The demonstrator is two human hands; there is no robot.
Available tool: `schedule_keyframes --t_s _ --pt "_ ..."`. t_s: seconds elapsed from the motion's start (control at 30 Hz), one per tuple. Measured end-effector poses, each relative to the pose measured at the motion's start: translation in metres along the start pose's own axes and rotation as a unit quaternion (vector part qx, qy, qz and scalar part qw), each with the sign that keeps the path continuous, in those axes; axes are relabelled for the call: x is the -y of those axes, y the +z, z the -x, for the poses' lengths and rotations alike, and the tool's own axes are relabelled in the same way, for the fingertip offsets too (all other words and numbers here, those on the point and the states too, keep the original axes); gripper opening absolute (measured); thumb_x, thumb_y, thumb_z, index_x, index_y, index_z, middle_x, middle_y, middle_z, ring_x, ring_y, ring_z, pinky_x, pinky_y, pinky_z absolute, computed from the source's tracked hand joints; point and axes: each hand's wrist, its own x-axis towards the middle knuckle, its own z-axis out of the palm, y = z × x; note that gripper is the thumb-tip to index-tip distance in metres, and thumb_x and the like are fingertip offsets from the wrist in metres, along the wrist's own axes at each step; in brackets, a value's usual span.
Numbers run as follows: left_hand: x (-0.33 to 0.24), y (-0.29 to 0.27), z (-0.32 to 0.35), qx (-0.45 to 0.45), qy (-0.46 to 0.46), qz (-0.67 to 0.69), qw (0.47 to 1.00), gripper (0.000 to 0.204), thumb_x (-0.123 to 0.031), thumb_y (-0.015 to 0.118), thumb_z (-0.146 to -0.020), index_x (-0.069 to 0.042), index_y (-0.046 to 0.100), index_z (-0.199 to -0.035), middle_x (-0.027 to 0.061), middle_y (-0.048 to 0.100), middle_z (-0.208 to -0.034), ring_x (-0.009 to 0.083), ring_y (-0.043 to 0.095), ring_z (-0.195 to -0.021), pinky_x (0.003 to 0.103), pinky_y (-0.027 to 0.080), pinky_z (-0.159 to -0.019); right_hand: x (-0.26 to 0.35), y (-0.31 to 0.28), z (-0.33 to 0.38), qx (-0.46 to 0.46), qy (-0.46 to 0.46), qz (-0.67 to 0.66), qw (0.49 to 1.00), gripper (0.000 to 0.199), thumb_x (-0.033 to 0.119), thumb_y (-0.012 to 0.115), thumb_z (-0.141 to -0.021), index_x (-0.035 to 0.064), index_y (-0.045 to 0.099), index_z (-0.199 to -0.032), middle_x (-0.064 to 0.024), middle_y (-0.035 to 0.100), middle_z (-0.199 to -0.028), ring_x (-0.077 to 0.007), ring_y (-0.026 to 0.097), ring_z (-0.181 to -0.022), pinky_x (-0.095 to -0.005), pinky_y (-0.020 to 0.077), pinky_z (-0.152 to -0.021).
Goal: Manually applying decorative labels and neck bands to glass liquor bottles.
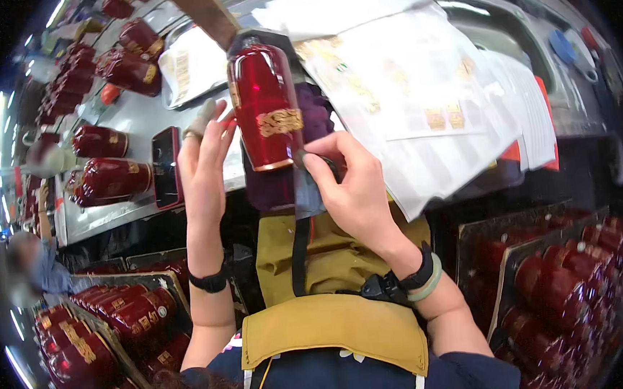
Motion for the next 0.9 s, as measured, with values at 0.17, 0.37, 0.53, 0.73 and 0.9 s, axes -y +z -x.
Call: schedule_keyframes --t_s 0.17,0.37,0.53,0.73,0.9 --pt "-0.009 0.012 -0.047 0.008 -0.123 -0.070 0.990 0.065 -0.047 0.075 -0.093 0.010 0.062 -0.121 0.0122 0.074 -0.100 0.0171 0.070 -0.090 0.031 0.057 -0.084 -0.001 -0.009 -0.008 -0.069 0.053 0.031 0.996 0.009 0.003 0.068 -0.096 -0.0037 0.066 -0.103 -0.0061 0.068 -0.090 -0.0100 0.061 -0.085 -0.0261 0.0505 -0.080" --pt "-0.016 0.024 -0.061 0.136 -0.278 0.147 0.939 0.063 -0.041 0.080 -0.089 0.006 0.061 -0.126 0.0138 0.073 -0.111 0.0210 0.073 -0.097 0.036 0.059 -0.087 0.003 -0.019 -0.008 -0.032 -0.015 0.004 0.999 0.007 0.002 0.065 -0.099 -0.0021 0.065 -0.104 -0.0020 0.065 -0.092 -0.0076 0.059 -0.086 -0.0240 0.0481 -0.078" --pt "-0.042 -0.027 -0.046 0.064 -0.157 0.114 0.979 0.064 -0.035 0.086 -0.083 0.006 0.063 -0.127 0.0135 0.073 -0.113 0.0196 0.072 -0.098 0.035 0.057 -0.089 0.017 -0.036 -0.016 -0.058 -0.022 -0.001 0.998 0.009 0.003 0.063 -0.101 -0.0021 0.062 -0.108 -0.0012 0.061 -0.095 -0.0066 0.056 -0.086 -0.0225 0.0461 -0.080" --pt "-0.051 -0.104 -0.103 -0.393 0.152 -0.248 0.872 0.071 -0.033 0.097 -0.063 0.007 0.063 -0.110 0.0170 0.074 -0.103 0.0250 0.073 -0.093 0.035 0.057 -0.086 0.014 -0.046 -0.023 -0.054 -0.026 -0.007 0.998 0.009 0.003 0.063 -0.101 -0.0009 0.061 -0.109 -0.0003 0.058 -0.093 -0.0064 0.053 -0.084 -0.0229 0.0443 -0.077" --pt "-0.011 -0.174 -0.163 -0.542 0.170 -0.321 0.758 0.087 -0.026 0.096 -0.056 0.008 0.055 -0.126 0.0239 0.065 -0.120 0.0410 0.063 -0.113 0.048 0.048 -0.102 0.013 -0.052 -0.022 -0.075 -0.010 0.015 0.997 0.010 0.003 0.063 -0.100 -0.0007 0.061 -0.109 -0.0010 0.057 -0.093 -0.0065 0.053 -0.083 -0.0228 0.0442 -0.075"
